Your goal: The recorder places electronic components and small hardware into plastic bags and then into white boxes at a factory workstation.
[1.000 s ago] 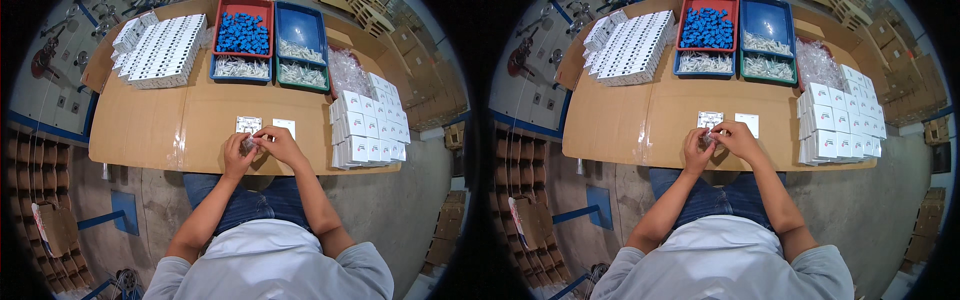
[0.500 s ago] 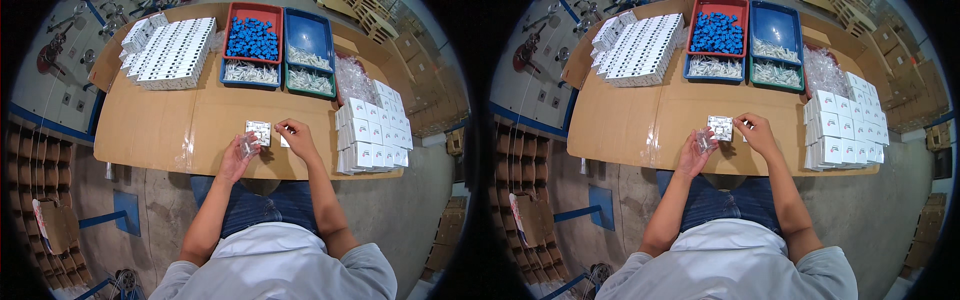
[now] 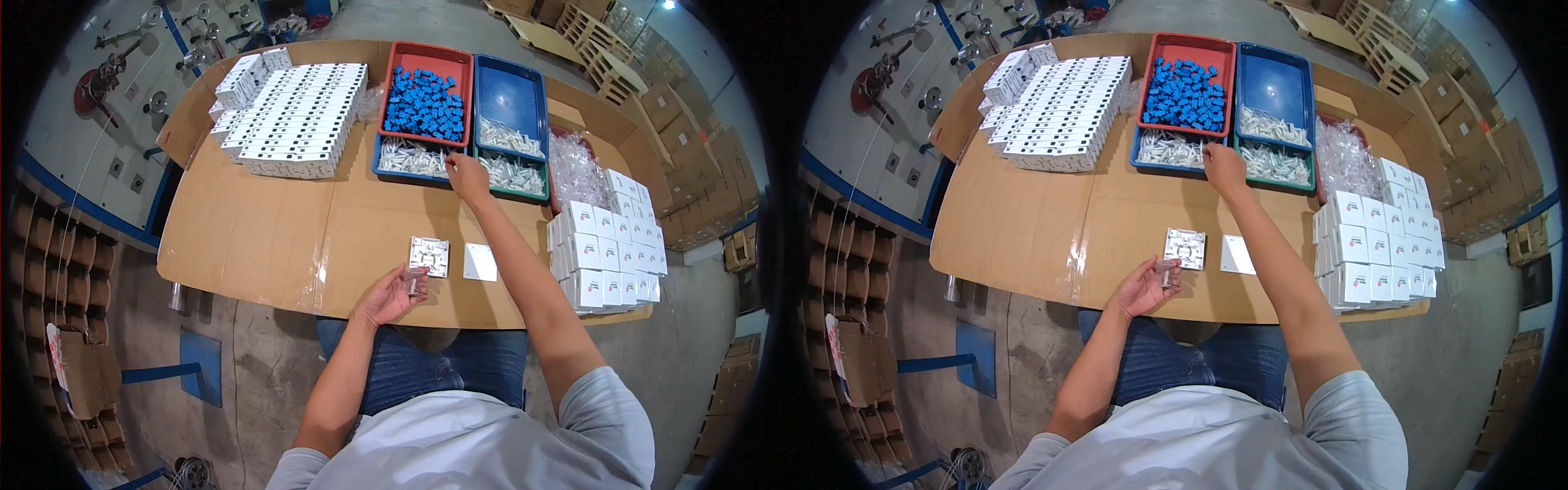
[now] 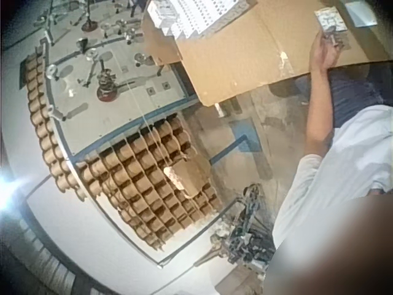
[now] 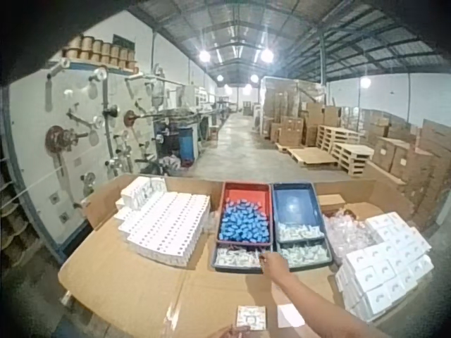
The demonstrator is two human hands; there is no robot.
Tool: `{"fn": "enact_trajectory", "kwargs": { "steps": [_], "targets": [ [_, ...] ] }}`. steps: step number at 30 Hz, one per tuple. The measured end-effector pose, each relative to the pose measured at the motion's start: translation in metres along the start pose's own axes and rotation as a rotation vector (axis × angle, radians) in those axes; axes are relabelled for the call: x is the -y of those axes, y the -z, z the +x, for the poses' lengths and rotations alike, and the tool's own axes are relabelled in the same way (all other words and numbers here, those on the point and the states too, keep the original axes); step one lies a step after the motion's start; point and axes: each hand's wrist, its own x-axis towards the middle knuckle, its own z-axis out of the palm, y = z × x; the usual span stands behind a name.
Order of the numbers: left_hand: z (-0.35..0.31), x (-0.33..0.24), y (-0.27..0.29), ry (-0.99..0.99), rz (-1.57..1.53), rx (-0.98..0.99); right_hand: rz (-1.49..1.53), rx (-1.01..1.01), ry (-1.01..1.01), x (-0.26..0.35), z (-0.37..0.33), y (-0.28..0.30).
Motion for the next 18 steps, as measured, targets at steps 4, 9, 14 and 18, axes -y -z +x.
{"fn": "enact_trajectory", "kwargs": {
  "steps": [4, 9, 14, 18],
  "targets": [
    [0.003, -0.001, -0.001, 0.015, -0.004, 0.037, -0.052, -0.13, 0.172, -0.008, 0.028, -0.034],
    [0.002, 0.001, -0.003, 0.018, -0.043, 0.025, -0.247, -0.01, 0.235, -0.01, 0.046, -0.053],
    [0.002, -0.002, -0.003, -0.003, -0.022, 0.059, -0.21, -0.002, 0.238, -0.006, 0.046, -0.058],
    [0.004, -0.001, 0.001, 0.002, -0.045, 0.058, -0.212, 0.008, 0.187, -0.015, 0.044, -0.051]
  ]
}}
